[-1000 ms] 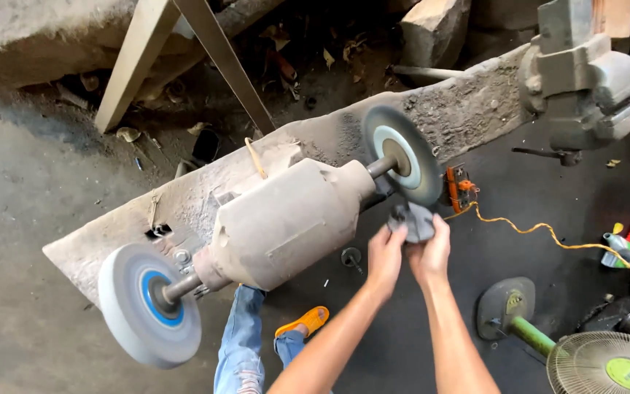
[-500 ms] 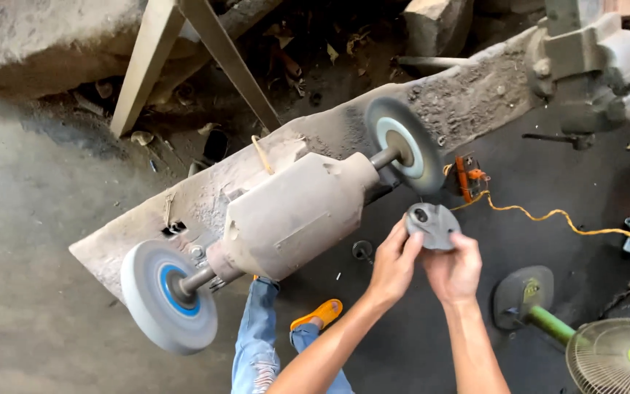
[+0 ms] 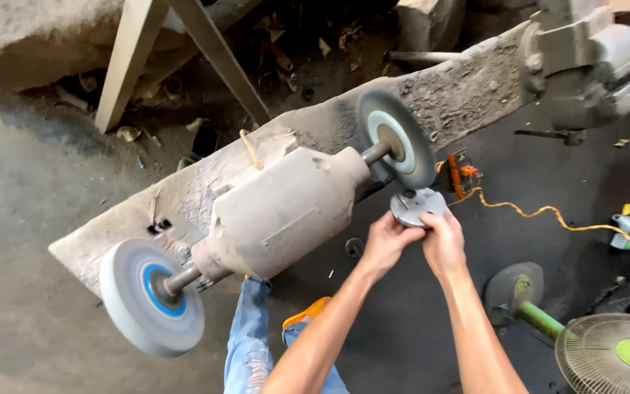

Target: The person polishes a motorcycle crankshaft using a bench buffer.

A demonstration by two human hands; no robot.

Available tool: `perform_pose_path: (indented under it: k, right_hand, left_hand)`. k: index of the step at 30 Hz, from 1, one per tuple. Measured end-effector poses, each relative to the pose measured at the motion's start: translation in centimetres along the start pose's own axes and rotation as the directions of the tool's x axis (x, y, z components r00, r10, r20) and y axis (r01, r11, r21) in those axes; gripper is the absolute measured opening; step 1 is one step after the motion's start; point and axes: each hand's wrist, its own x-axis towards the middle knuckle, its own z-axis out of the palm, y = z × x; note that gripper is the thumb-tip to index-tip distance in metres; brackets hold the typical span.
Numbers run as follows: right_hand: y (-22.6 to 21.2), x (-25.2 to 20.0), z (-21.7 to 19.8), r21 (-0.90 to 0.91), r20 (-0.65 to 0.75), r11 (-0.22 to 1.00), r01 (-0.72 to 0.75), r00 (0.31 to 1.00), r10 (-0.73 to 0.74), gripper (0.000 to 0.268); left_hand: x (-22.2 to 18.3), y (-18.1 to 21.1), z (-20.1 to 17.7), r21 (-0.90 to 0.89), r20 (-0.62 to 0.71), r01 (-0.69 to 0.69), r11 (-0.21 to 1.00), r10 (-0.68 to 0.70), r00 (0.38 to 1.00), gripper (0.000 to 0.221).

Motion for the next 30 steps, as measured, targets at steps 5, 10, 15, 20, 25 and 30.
perform_pose_path:
  k: [5,10,15,20,25,30]
  right_hand:
    - [-0.4,2.4,-2.3,0.024,-0.032,0.999,0.033,0.999,-0.032,0.039]
    - [2.5,5.4,-3.7,0.104,-0.032,0.994,0.033,0.999,-0.03,0.027]
    - [0.1,-1.1,-0.9,0.155,0.042,0.988,0.017,0.999,-0.023,0.043]
    - [1.6,1.6,-0.7,0.108,0.034,0.992,-0.069,0.997,0.066,0.06]
    - [3.6,6.8,0.1,0.094,0.039,0.984,-0.15,0.988,0.147,0.061]
    - [3.2,4.7,1.6,0.146,-0.017,0.974,-0.175,0.984,0.179,0.057]
  left_hand:
    - [1.7,0.4,2.5,-0.028,0.03,0.035,0.999,-0.034,0.999,0.053]
    - [4.0,-0.5,0.0,0.032,-0.068,-0.007,0.999,0.009,0.998,0.041]
    - [-1.3,3.1,1.1,0.575,0.028,-0.085,0.814,0.084,0.996,0.04]
    - [1.0,-0.1,-0.7,0.129,-0.175,0.242,0.962,-0.218,0.96,0.04]
    - [5.0,-1.0,-2.1,-0.084,-0.255,0.15,0.985,-0.167,0.953,0.035]
    - [5.9,-2.9,-2.9,-0.046,-0.382,0.068,0.997,-0.081,0.921,0.032]
